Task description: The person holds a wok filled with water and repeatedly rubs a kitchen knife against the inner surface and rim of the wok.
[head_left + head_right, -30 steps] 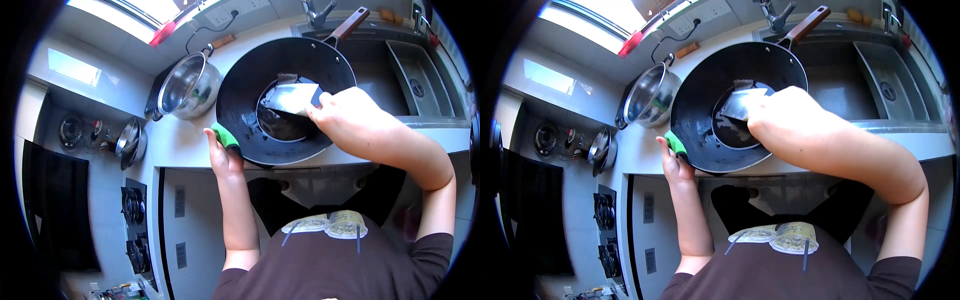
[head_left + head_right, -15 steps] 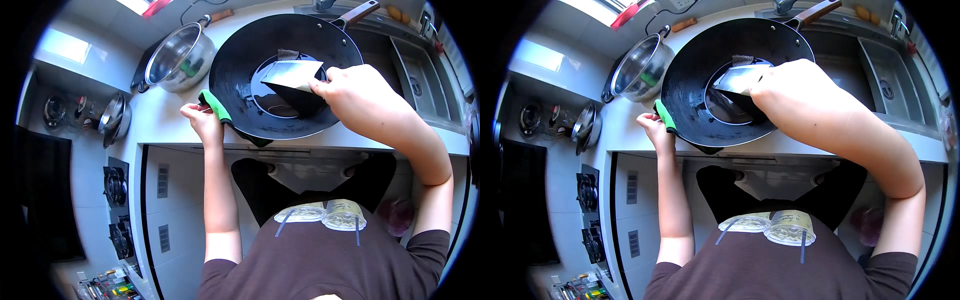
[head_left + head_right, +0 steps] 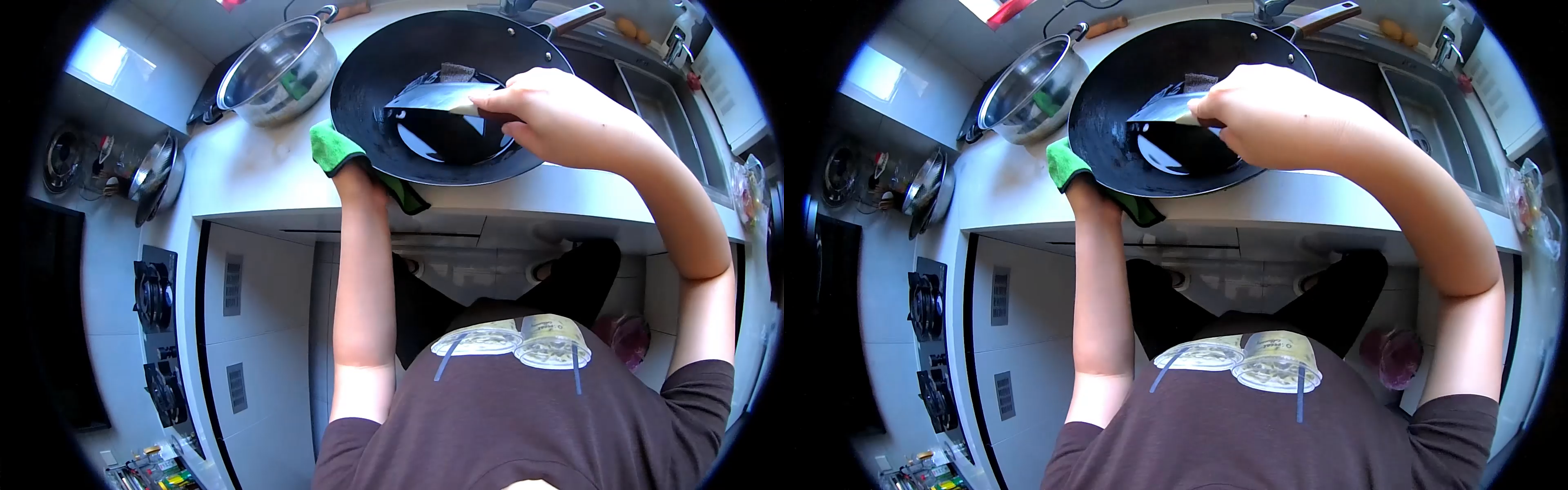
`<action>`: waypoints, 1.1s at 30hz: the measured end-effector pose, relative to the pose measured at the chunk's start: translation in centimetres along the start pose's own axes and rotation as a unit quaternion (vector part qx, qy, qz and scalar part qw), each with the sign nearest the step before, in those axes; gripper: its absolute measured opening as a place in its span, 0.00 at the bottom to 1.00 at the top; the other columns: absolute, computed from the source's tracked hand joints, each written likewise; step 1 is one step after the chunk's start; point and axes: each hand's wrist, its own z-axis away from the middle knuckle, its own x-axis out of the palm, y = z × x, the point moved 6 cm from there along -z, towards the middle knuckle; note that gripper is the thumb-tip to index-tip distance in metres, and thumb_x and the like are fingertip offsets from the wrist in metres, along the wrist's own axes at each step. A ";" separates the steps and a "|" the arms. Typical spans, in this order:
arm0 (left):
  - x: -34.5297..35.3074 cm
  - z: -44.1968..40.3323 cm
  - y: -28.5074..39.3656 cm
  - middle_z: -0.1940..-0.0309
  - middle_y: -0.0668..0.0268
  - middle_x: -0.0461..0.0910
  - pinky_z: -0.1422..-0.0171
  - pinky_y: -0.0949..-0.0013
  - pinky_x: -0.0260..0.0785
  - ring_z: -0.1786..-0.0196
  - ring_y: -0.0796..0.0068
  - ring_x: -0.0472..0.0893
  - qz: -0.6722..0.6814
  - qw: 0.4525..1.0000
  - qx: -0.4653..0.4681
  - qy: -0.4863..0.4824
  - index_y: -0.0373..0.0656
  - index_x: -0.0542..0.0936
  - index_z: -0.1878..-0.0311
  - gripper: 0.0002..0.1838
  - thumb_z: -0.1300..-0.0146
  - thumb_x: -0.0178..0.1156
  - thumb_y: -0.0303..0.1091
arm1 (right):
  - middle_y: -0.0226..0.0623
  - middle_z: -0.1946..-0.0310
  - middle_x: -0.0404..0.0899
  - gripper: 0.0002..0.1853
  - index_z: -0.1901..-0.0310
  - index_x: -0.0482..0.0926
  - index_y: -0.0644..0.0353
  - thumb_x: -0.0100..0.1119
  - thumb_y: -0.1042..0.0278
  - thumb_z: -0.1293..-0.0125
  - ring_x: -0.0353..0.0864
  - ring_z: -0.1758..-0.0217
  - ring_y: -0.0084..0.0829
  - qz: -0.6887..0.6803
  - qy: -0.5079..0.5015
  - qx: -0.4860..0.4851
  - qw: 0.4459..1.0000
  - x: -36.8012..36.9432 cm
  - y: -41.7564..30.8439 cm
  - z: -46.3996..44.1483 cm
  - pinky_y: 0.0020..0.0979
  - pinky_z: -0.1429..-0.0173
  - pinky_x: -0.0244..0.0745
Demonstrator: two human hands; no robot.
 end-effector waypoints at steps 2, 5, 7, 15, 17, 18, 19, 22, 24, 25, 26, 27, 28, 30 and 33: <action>-0.1 -0.3 0.0 0.44 0.63 0.82 0.36 0.60 0.75 0.44 0.67 0.82 0.000 1.000 0.005 -0.027 0.42 0.77 0.40 0.22 0.21 0.48 0.50 | 0.52 0.60 0.87 0.13 0.50 0.86 0.66 0.59 0.79 0.35 0.88 0.56 0.46 -0.121 -0.008 -0.019 0.992 0.3 0.1 -0.2 0.38 0.44 0.81; 0.9 0.7 0.5 0.46 0.65 0.83 0.36 0.64 0.74 0.45 0.71 0.81 0.008 0.998 0.015 -0.055 0.40 0.77 0.42 0.21 0.20 0.48 0.47 | 0.54 0.55 0.87 0.17 0.43 0.83 0.70 0.60 0.79 0.34 0.88 0.53 0.47 -0.245 -0.040 -0.019 0.968 -0.4 0.1 0.0 0.36 0.43 0.80; 0.6 0.4 0.6 0.47 0.65 0.83 0.37 0.65 0.74 0.46 0.71 0.81 0.027 0.998 0.025 -0.057 0.39 0.77 0.42 0.20 0.20 0.48 0.46 | 0.54 0.54 0.86 0.18 0.43 0.82 0.70 0.61 0.79 0.35 0.88 0.52 0.45 -0.309 -0.034 -0.016 0.950 -0.3 0.4 0.5 0.36 0.44 0.80; 1.9 2.0 1.9 0.60 0.62 0.85 0.53 0.70 0.77 0.60 0.76 0.81 -0.143 0.983 0.117 -0.020 0.32 0.83 0.55 0.14 0.25 0.51 0.32 | 0.58 0.59 0.83 0.15 0.48 0.79 0.72 0.56 0.78 0.36 0.83 0.56 0.51 -0.433 -0.099 -0.008 0.896 -1.3 -0.4 1.2 0.40 0.49 0.76; 1.8 1.8 1.7 0.56 0.61 0.85 0.49 0.69 0.78 0.58 0.73 0.83 -0.210 0.971 0.114 -0.030 0.33 0.82 0.48 0.15 0.25 0.52 0.34 | 0.57 0.59 0.83 0.15 0.47 0.78 0.70 0.56 0.77 0.36 0.83 0.54 0.54 -0.461 -0.098 -0.009 0.882 -1.1 -0.4 1.2 0.41 0.47 0.77; 1.1 2.3 0.5 0.44 0.57 0.82 0.41 0.64 0.77 0.48 0.67 0.83 -0.030 0.996 0.069 -0.054 0.35 0.77 0.37 0.22 0.24 0.52 0.41 | 0.57 0.59 0.84 0.15 0.48 0.78 0.70 0.56 0.77 0.36 0.83 0.53 0.55 -0.477 -0.083 -0.014 0.875 -1.1 -0.4 1.2 0.42 0.46 0.77; 1.5 2.3 -0.2 0.39 0.56 0.78 0.37 0.62 0.75 0.43 0.65 0.81 0.004 0.994 0.066 -0.092 0.37 0.73 0.33 0.25 0.24 0.52 0.44 | 0.57 0.58 0.84 0.16 0.47 0.77 0.69 0.56 0.76 0.36 0.84 0.52 0.56 -0.486 -0.102 -0.013 0.868 -0.9 -0.4 1.1 0.42 0.45 0.77; 1.5 1.9 -1.8 0.34 0.55 0.74 0.32 0.59 0.72 0.38 0.62 0.79 0.085 0.979 0.039 -0.180 0.38 0.68 0.28 0.29 0.24 0.52 0.47 | 0.58 0.49 0.82 0.31 0.29 0.67 0.71 0.58 0.80 0.35 0.84 0.46 0.52 -0.465 -0.215 0.022 0.858 -1.2 -0.6 0.9 0.40 0.40 0.78; 0.7 1.8 -2.9 0.33 0.55 0.74 0.31 0.59 0.72 0.37 0.62 0.78 0.134 0.966 0.018 -0.222 0.38 0.67 0.28 0.30 0.24 0.52 0.48 | 0.55 0.51 0.81 0.32 0.29 0.65 0.72 0.58 0.79 0.36 0.84 0.48 0.51 -0.453 -0.182 -0.004 0.873 -0.8 -0.5 1.2 0.41 0.44 0.79; 0.3 1.9 -3.3 0.33 0.55 0.74 0.31 0.59 0.71 0.37 0.62 0.78 0.148 0.960 0.007 -0.237 0.38 0.67 0.27 0.30 0.24 0.53 0.48 | 0.55 0.52 0.81 0.32 0.29 0.65 0.72 0.59 0.80 0.36 0.84 0.49 0.50 -0.456 -0.186 0.000 0.870 -0.7 -0.6 1.2 0.41 0.45 0.79; 0.0 1.9 -3.6 0.33 0.55 0.74 0.31 0.59 0.71 0.36 0.61 0.78 0.168 0.953 -0.002 -0.253 0.38 0.66 0.27 0.30 0.24 0.53 0.48 | 0.54 0.53 0.81 0.33 0.28 0.65 0.72 0.59 0.80 0.36 0.84 0.50 0.49 -0.458 -0.191 0.005 0.868 -0.6 -0.6 1.2 0.40 0.46 0.79; -0.3 2.0 -3.8 0.33 0.55 0.74 0.30 0.59 0.70 0.36 0.61 0.78 0.176 0.949 -0.009 -0.262 0.38 0.66 0.27 0.31 0.25 0.53 0.48 | 0.53 0.56 0.81 0.33 0.28 0.65 0.72 0.60 0.80 0.36 0.84 0.53 0.48 -0.456 -0.182 -0.004 0.871 -0.5 -0.7 1.1 0.40 0.49 0.80; -0.7 2.1 -3.9 0.32 0.55 0.73 0.30 0.59 0.70 0.36 0.61 0.77 0.189 0.943 -0.015 -0.272 0.38 0.66 0.27 0.31 0.25 0.53 0.48 | 0.53 0.56 0.81 0.33 0.28 0.65 0.72 0.60 0.80 0.36 0.84 0.53 0.48 -0.459 -0.181 -0.004 0.870 -0.4 -0.6 1.0 0.40 0.49 0.80; -1.1 2.2 -4.1 0.32 0.55 0.73 0.29 0.59 0.69 0.35 0.61 0.77 0.207 0.935 -0.025 -0.286 0.38 0.65 0.26 0.32 0.25 0.54 0.48 | 0.52 0.60 0.79 0.33 0.29 0.65 0.72 0.60 0.79 0.36 0.83 0.57 0.46 -0.449 -0.165 -0.013 0.878 -0.6 -0.6 0.5 0.39 0.53 0.80; -1.6 2.4 -4.4 0.31 0.55 0.72 0.28 0.59 0.68 0.34 0.60 0.76 0.223 0.928 -0.037 -0.298 0.38 0.64 0.26 0.33 0.25 0.54 0.48 | 0.51 0.62 0.78 0.33 0.29 0.66 0.72 0.61 0.79 0.36 0.82 0.60 0.45 -0.453 -0.170 -0.007 0.875 -0.3 -0.7 0.5 0.38 0.56 0.79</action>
